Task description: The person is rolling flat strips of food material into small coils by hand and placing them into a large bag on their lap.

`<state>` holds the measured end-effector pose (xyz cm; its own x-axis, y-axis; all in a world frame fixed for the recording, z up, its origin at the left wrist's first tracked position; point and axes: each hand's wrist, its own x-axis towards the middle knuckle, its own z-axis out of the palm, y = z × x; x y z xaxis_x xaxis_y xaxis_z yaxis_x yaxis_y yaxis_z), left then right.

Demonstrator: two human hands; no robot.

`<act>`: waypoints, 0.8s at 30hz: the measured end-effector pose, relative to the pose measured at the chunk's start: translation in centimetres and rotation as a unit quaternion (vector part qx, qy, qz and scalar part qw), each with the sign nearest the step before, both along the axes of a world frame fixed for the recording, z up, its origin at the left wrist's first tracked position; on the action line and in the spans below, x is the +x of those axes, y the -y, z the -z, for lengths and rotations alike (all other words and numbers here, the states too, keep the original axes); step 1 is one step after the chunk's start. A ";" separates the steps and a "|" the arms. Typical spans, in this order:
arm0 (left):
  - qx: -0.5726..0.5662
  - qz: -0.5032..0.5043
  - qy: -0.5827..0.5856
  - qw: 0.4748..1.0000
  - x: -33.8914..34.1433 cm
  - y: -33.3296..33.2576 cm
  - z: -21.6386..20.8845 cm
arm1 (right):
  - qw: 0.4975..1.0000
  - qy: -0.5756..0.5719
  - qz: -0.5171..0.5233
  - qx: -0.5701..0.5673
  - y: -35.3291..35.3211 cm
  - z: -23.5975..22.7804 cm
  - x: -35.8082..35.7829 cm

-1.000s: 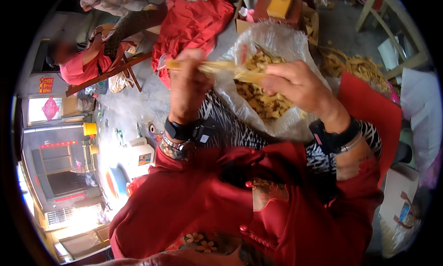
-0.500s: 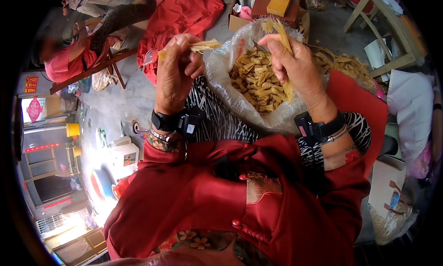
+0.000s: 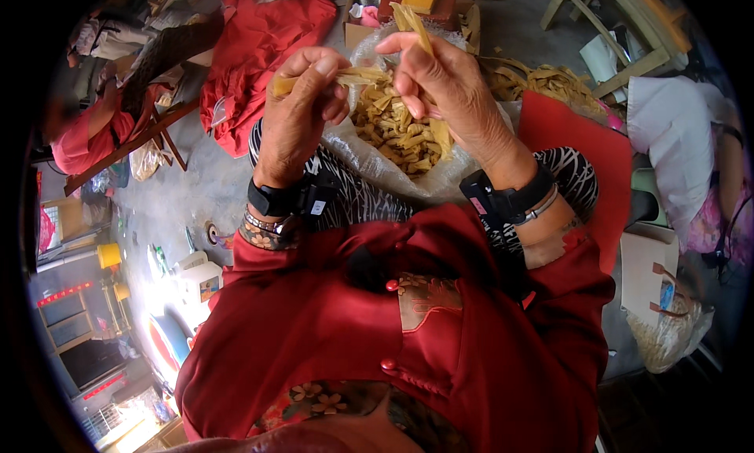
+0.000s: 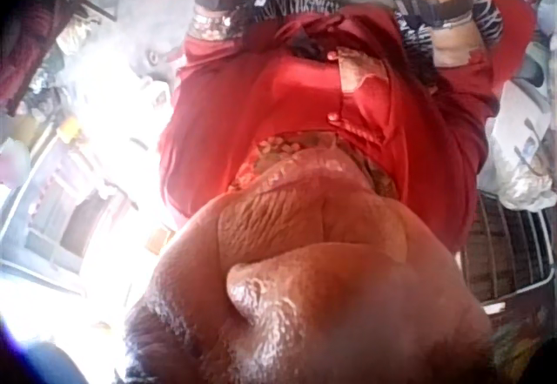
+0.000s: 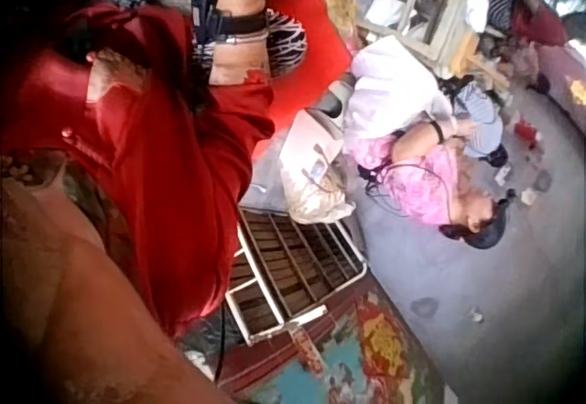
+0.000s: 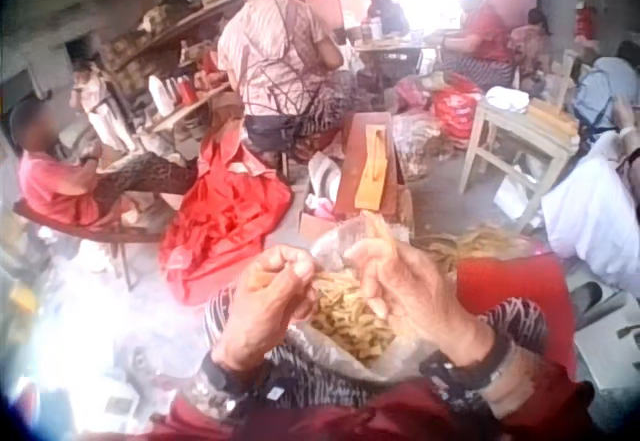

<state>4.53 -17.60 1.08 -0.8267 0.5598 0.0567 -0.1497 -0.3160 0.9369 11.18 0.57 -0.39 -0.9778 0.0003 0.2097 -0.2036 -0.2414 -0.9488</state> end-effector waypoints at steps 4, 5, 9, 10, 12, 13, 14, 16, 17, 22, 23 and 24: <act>-0.138 0.066 -0.050 0.987 0.1 0.0 1.3 | 0.993 0.044 -0.022 -0.111 -1.6 0.9 -0.7; -0.177 0.087 -0.057 0.979 0.2 -0.2 1.7 | 0.988 0.054 -0.028 -0.141 -2.0 1.2 -0.7; -0.301 0.122 -0.215 0.921 0.1 -0.4 5.3 | 0.976 0.049 -0.039 -0.211 -2.6 2.5 -0.6; -0.321 0.093 -0.329 0.883 0.1 -0.5 6.5 | 0.972 0.021 -0.052 -0.227 -2.8 2.8 -0.8; -0.334 0.037 -0.516 0.788 0.1 -0.7 7.0 | 0.975 -0.013 -0.006 -0.223 -2.4 3.0 -1.1; -0.339 0.052 -0.438 0.831 0.4 -0.9 6.7 | 0.975 -0.029 0.016 -0.220 -2.1 3.1 -1.3; -0.342 0.068 -0.356 0.867 1.2 -1.1 6.2 | 0.973 -0.040 0.034 -0.224 -2.0 3.2 -1.4; -0.322 0.134 -0.174 0.921 2.2 -1.2 5.4 | 0.968 -0.065 0.064 -0.235 -1.4 3.1 -1.9; -0.259 0.178 -0.070 0.947 2.5 -1.4 5.0 | 0.970 -0.077 0.069 -0.221 -1.1 2.8 -2.1; 0.004 0.182 0.235 0.955 3.8 -2.5 5.3 | 0.978 -0.085 0.047 -0.182 2.2 2.5 -1.4; 0.057 0.145 0.271 0.950 3.7 -2.5 5.4 | 0.981 -0.074 0.037 -0.174 3.0 2.6 -1.0; 0.097 0.136 0.285 0.944 3.3 -2.2 5.7 | 0.983 -0.094 0.046 -0.149 3.7 2.6 -0.5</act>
